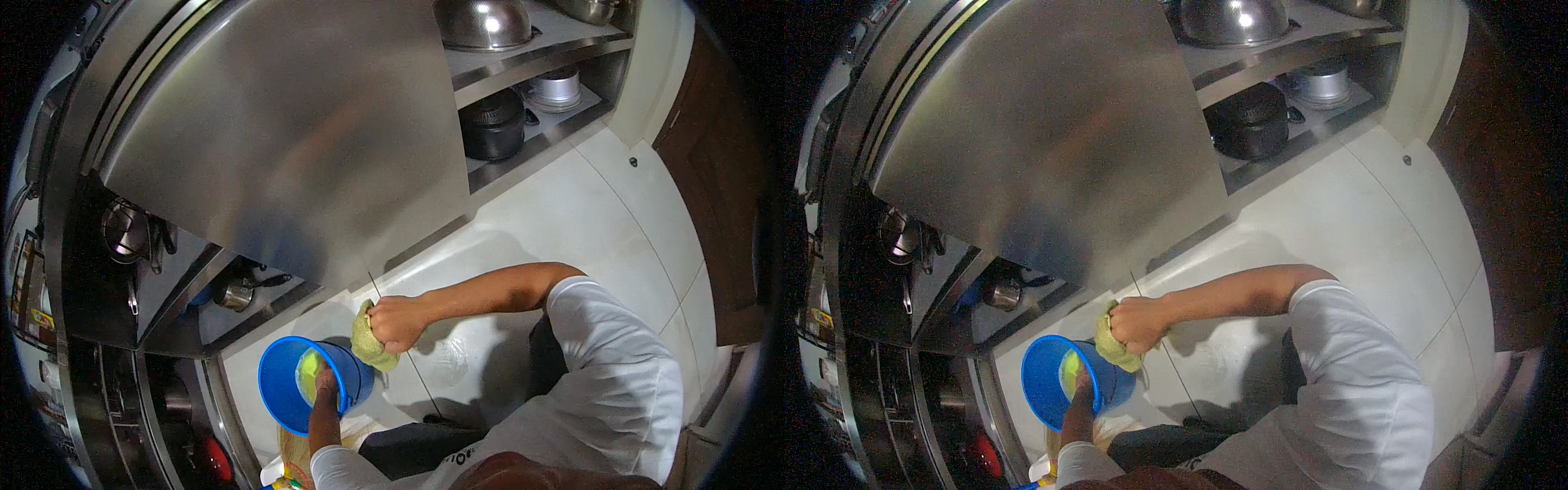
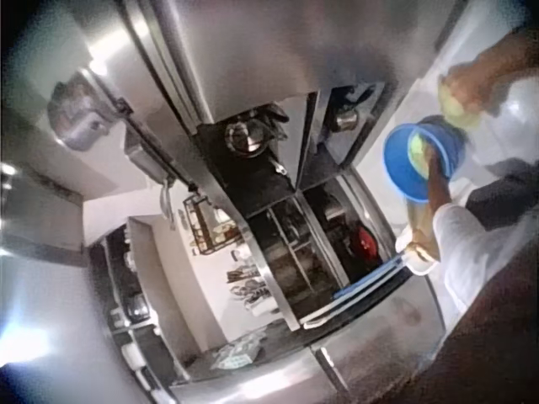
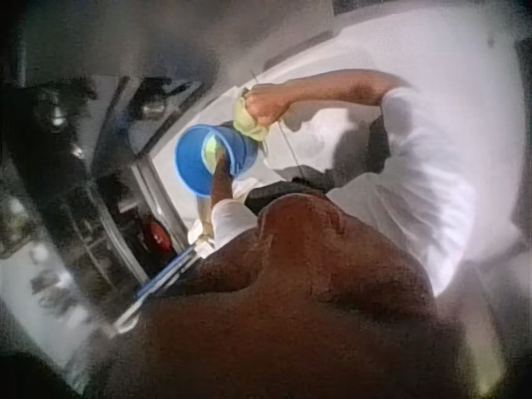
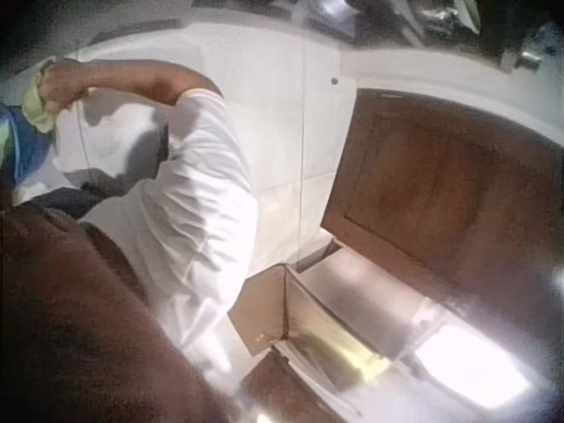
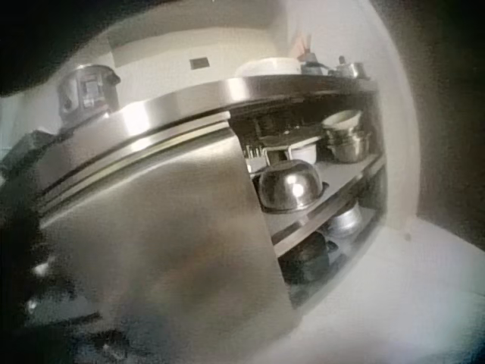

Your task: The person cleans a commercial kitchen by wiping stainless steel shelves and cabinet surfaces with a cloth, then sweeps the tiled floor with a broom and dustpan. They wipe the cabinet door and floor area, then sweep debris into the dustpan.

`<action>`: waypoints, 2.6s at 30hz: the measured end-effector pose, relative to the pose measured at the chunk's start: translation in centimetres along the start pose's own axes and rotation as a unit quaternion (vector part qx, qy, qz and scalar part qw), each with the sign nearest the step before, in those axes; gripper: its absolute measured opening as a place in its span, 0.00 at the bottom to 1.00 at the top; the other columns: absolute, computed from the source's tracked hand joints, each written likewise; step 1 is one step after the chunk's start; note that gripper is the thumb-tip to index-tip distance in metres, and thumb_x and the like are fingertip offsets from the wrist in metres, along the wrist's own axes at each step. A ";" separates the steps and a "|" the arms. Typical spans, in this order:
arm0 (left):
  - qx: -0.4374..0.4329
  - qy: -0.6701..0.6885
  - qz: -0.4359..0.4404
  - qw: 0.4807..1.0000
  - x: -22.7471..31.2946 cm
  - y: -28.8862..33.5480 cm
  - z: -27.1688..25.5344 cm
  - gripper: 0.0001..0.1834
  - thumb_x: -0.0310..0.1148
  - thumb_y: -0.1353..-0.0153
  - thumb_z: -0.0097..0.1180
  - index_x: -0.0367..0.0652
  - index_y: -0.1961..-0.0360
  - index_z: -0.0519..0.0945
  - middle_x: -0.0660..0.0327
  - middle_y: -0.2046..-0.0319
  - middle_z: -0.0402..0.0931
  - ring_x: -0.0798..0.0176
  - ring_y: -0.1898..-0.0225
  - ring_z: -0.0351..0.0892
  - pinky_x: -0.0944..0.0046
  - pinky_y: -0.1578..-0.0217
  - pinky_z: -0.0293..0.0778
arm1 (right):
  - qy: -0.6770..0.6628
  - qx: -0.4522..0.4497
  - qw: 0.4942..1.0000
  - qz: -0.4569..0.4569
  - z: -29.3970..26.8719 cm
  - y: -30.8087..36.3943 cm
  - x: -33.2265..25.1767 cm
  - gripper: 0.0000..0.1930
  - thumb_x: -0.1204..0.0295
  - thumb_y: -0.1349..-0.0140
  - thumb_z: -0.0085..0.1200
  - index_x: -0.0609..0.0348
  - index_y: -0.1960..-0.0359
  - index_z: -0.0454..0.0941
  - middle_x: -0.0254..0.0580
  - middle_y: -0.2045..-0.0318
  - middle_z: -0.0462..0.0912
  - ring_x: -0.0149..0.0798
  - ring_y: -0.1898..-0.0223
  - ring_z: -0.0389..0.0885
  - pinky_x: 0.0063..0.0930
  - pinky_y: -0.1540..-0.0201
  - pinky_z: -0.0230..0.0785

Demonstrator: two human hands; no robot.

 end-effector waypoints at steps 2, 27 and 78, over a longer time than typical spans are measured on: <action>-0.001 -0.004 0.004 1.000 -0.3 0.1 0.3 0.18 0.38 0.58 0.55 0.38 0.66 0.73 0.49 0.68 0.73 0.51 0.63 0.73 0.59 0.61 0.67 | 0.001 -0.048 0.999 0.025 0.2 0.0 0.0 0.07 0.69 0.68 0.48 0.60 0.87 0.69 0.46 0.85 0.72 0.49 0.78 0.71 0.39 0.76 0.65; 0.109 0.598 0.027 0.794 -6.8 1.3 -1.5 0.19 0.39 0.48 0.45 0.39 0.58 0.66 0.53 0.65 0.70 0.55 0.67 0.70 0.61 0.68 0.68 | -0.008 0.004 0.997 0.073 -4.9 -0.6 -2.2 0.09 0.69 0.67 0.46 0.62 0.85 0.70 0.49 0.83 0.72 0.51 0.76 0.72 0.42 0.73 0.64; 0.480 0.334 -0.118 0.802 -9.4 16.5 -12.6 0.11 0.33 0.44 0.37 0.37 0.72 0.69 0.44 0.75 0.71 0.43 0.71 0.71 0.53 0.71 0.64 | -0.230 0.066 0.894 0.379 -0.5 2.0 5.5 0.23 0.57 0.53 0.44 0.69 0.89 0.70 0.53 0.90 0.69 0.44 0.87 0.68 0.34 0.79 0.62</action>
Point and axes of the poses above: each hand's wrist, its own y-axis away from the middle knuckle, its own z-axis out of the palm, x = y × z, the point moved 10 cm from there along -y, towards the middle knuckle
